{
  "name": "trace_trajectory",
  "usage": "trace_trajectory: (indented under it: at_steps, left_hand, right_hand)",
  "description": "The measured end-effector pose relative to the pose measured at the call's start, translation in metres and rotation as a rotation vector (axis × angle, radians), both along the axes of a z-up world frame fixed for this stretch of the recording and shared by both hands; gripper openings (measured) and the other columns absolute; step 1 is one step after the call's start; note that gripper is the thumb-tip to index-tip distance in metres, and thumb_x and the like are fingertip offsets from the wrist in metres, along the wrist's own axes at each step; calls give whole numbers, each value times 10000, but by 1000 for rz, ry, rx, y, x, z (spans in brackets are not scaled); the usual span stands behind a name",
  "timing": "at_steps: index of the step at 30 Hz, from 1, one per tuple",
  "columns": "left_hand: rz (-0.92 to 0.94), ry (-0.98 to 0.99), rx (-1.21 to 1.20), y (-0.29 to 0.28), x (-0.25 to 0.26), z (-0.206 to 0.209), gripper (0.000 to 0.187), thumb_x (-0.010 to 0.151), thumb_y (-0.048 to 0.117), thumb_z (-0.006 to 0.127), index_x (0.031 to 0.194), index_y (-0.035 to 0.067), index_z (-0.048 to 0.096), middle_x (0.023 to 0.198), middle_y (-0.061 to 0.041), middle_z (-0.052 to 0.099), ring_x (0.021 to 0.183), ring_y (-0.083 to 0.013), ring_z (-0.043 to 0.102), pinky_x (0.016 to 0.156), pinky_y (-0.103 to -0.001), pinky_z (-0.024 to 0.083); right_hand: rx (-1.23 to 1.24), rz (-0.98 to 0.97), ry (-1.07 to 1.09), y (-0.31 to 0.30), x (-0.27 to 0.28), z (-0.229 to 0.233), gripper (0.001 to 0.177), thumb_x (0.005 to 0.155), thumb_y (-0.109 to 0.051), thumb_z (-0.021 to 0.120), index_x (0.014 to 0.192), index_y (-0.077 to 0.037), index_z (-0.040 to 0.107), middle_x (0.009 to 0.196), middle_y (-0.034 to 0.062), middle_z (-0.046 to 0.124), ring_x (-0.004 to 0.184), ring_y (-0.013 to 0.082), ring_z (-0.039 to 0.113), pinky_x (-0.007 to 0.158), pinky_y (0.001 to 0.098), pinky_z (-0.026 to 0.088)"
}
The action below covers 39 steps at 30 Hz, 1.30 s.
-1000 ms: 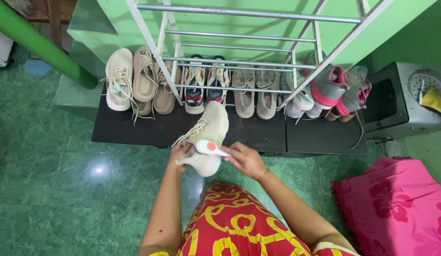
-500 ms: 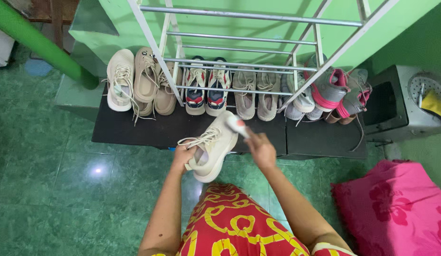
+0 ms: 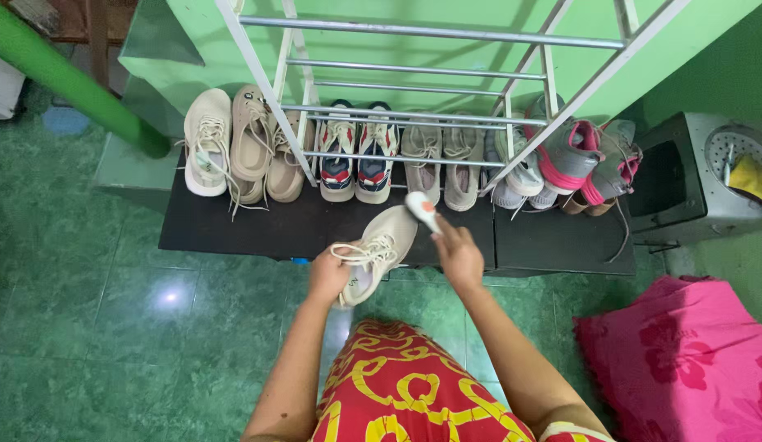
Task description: The person cleans a shoe using a brush and ties its laces.
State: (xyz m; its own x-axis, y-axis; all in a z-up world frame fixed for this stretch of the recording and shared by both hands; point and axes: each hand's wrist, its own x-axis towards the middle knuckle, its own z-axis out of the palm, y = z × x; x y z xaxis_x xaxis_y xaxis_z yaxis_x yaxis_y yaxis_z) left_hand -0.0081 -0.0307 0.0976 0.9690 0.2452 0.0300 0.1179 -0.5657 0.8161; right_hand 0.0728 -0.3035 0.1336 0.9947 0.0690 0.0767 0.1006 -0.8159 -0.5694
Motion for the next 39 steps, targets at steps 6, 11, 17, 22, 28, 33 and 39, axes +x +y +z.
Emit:
trace_trajectory:
  at_steps: [6, 11, 17, 22, 28, 33, 39]
  left_hand:
    - [-129, -97, 290, -10, -1, 28, 419, 842, 75, 600, 1180, 261, 763, 1104, -26, 726, 982, -287, 673, 821, -407, 555]
    - [-183, -119, 475, -11, -4, 25, 426, 852, 118, 595, 1225, 274, 730, 1136, -7, 702, 993, -262, 665, 813, -400, 559]
    - [-225, -164, 553, -14, 0, 15, 441, 862, 120, 591, 1258, 275, 707, 1116, -8, 696, 987, -262, 667, 819, -402, 560]
    - [-206, -233, 525, -11, -7, 15, 452, 840, 122, 594, 1255, 263, 706, 1133, -4, 694, 1005, -258, 671, 815, -396, 560]
    - [-164, -116, 433, -11, -4, 25, 439, 843, 162, 628, 1257, 279, 719, 1129, -11, 698, 974, -262, 667, 824, -408, 555]
    - [-73, -134, 331, -4, -7, 21, 515, 831, 76, 592, 1284, 282, 726, 1155, -25, 712, 1008, -273, 674, 862, -394, 560]
    - [172, -163, 22, -6, -6, 1, 456, 859, 56, 611, 1259, 243, 724, 1151, -55, 713, 1029, -284, 718, 857, -400, 574]
  right_hand:
    - [101, 368, -151, 12, -14, -9, 416, 971, -333, 653, 1385, -293, 643, 1012, 123, 677, 844, 372, 689, 719, 476, 558]
    - [-113, 10, 51, -5, 9, -9, 398, 984, -373, 643, 1380, -331, 646, 1004, 134, 676, 828, 378, 691, 707, 498, 549]
    - [51, 399, -127, 30, -22, -16, 418, 958, -377, 648, 1373, -326, 650, 1008, 132, 677, 776, 375, 701, 667, 498, 568]
    - [-104, 139, 30, -1, 9, -21, 393, 994, -378, 621, 1384, -336, 633, 998, 132, 679, 786, 372, 702, 667, 498, 564]
    - [-6, 63, -66, 4, 0, -30, 392, 1004, -368, 577, 1388, -297, 614, 996, 141, 681, 846, 392, 693, 704, 509, 550]
    - [83, 5, 30, -9, 8, -53, 380, 1035, -332, 553, 1408, -263, 584, 1082, 177, 692, 926, 435, 680, 772, 539, 541]
    - [343, -91, 188, 3, 3, -82, 478, 989, -435, 634, 1339, -111, 609, 1017, 192, 736, 907, 313, 718, 819, 422, 557]
